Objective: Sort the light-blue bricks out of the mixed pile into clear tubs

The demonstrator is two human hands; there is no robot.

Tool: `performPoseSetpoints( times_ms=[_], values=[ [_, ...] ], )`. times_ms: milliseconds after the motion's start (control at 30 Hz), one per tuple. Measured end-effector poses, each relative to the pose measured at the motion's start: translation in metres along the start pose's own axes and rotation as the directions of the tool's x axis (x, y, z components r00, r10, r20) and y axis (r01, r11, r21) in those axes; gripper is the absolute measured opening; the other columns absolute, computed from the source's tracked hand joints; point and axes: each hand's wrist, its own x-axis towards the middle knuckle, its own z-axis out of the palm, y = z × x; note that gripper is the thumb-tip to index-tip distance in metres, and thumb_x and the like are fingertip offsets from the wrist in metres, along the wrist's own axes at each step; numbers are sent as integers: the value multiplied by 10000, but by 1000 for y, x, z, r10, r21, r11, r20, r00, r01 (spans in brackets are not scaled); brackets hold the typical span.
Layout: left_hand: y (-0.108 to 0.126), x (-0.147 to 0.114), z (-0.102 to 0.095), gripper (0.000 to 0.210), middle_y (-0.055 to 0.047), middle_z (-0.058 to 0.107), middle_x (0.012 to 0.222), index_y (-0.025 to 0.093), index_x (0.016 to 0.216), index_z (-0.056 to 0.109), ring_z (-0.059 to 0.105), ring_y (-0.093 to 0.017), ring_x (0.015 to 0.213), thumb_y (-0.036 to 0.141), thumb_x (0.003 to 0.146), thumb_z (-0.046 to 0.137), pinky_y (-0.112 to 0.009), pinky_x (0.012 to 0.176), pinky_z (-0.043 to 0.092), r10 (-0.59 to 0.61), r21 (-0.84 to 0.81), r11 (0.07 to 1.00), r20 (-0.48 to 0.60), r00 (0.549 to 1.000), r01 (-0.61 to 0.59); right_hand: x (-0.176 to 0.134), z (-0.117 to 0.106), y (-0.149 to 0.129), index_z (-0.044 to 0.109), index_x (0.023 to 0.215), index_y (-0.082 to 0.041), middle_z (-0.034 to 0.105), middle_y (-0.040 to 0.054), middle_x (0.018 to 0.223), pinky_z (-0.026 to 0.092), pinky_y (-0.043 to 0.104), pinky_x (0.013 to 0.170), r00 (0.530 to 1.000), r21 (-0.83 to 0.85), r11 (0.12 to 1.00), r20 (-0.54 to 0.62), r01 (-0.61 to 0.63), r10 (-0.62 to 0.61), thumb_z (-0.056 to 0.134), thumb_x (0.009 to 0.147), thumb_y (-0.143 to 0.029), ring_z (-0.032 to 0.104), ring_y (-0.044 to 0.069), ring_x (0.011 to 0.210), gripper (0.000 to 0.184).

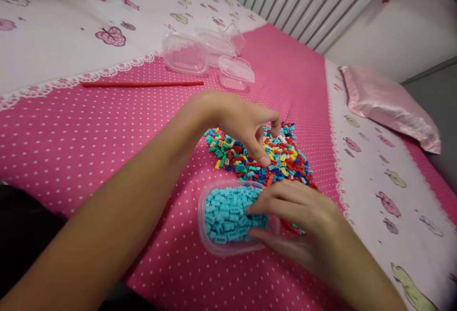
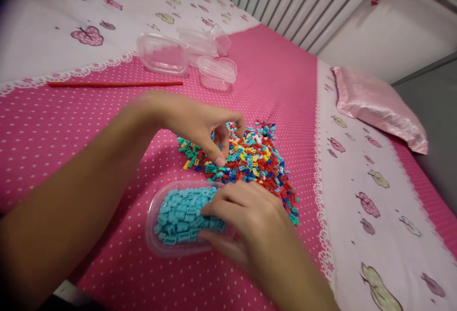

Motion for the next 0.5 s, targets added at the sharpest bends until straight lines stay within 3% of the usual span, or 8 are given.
performPoseSetpoints(
  times_ms=[100,200,367,500],
  values=[
    [0,0,0,683,4,766,906,194,1281,496,669,-156,781,422,698,769,-221,636,391,1,9,1000,-11,1000,-1,1,-3,0,676,931,-246,705,-20,895,452,310,726,999,36,999,44,6,-7,679,927,-253,626,159,821,8],
    [0,0,-1,698,-1,762,936,193,1268,507,668,-161,793,405,668,795,-225,643,392,-16,18,1000,-13,1000,16,3,-2,-1,680,887,-237,697,-28,836,441,309,720,988,72,997,147,38,-48,635,955,-241,619,153,784,82],
    [1,1,0,715,-15,744,969,163,1308,464,662,-168,808,367,698,777,-232,659,404,-34,-5,999,12,999,34,3,0,0,682,875,-228,690,-27,790,436,274,673,983,116,993,179,23,-44,632,948,-225,616,134,731,88],
    [-7,4,-1,575,8,686,891,150,1212,515,590,-130,732,328,733,780,-218,621,361,38,152,988,-147,988,-15,3,-3,2,646,827,-219,678,-56,770,433,206,654,977,196,980,212,-39,-4,599,913,-87,623,89,701,165]
  ],
)
